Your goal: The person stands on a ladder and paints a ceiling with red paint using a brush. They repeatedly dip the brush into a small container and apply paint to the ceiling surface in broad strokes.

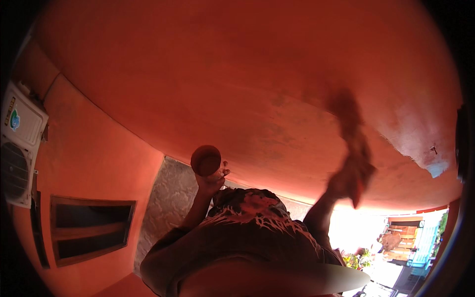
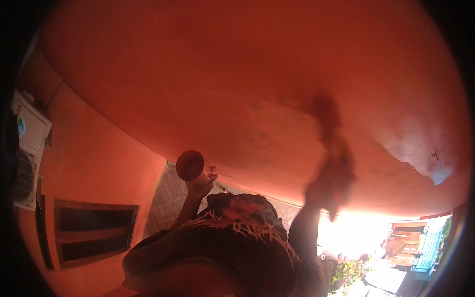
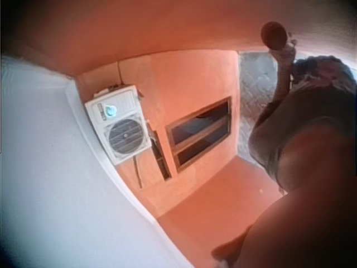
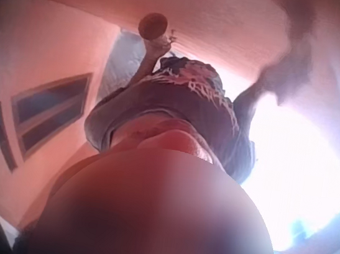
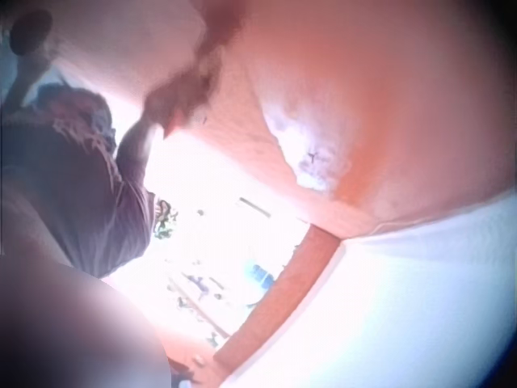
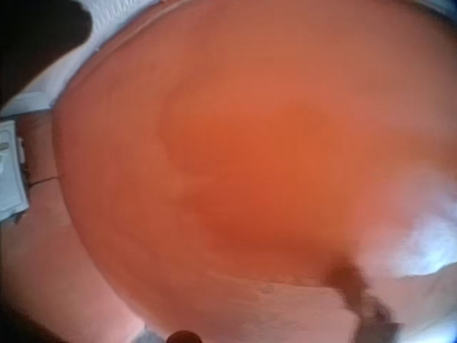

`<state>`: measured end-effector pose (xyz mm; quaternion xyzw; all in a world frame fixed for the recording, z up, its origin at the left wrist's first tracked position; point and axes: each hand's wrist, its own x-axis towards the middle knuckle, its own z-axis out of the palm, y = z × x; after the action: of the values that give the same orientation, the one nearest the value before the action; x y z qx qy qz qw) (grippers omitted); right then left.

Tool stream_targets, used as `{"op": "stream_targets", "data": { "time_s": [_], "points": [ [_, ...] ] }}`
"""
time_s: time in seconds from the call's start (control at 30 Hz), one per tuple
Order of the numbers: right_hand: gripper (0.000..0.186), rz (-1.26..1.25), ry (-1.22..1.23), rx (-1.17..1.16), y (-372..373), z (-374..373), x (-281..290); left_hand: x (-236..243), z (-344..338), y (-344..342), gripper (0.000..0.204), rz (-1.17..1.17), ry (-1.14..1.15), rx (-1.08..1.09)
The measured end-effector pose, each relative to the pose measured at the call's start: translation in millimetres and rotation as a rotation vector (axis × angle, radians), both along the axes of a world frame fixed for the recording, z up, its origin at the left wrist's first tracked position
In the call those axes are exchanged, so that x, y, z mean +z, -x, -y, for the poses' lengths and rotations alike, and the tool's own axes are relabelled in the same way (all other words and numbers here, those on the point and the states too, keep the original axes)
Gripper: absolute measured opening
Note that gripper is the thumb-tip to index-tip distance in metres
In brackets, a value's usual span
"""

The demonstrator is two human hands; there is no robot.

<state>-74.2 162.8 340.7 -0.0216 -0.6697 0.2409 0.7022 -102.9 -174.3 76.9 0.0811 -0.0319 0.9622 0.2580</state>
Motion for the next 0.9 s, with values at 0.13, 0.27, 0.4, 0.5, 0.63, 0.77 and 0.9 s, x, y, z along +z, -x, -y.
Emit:
{"op": "stream_targets", "data": {
  "time_s": [0.13, 0.27, 0.4, 0.5, 0.63, 0.77, 0.9],
  "points": [
    [0.018, -0.010, -0.049, -0.358, -31, -17, 9, 5, 5, 8, 0.069, -0.013, 0.008, -0.023],
    [0.023, 0.154, -0.254, -0.132, -6, 23, -6, 1, -3, 24, 0.068, -0.039, -0.002, -0.066],
    [0.022, 0.242, -0.359, 0.342, 47, 121, -2, 18, -11, 37, 0.068, -0.132, 0.063, -0.068],
    [0.018, 0.365, -0.602, 0.427, 75, 179, 16, -43, -5, 45, 0.078, 0.092, -0.036, -0.026],
    [0.033, 0.415, -0.590, 0.887, 104, 224, 35, 5, -18, 36, 0.083, 0.023, 0.035, 0.027],
    [0.027, 0.324, -0.412, 0.903, 91, 169, 23, 7, -16, 28, 0.076, -0.025, 0.069, 0.034],
    [0.021, 0.148, -0.136, 0.414, 40, 60, 6, -18, -2, 15, 0.067, -0.056, 0.052, 0.024]
  ]
}}
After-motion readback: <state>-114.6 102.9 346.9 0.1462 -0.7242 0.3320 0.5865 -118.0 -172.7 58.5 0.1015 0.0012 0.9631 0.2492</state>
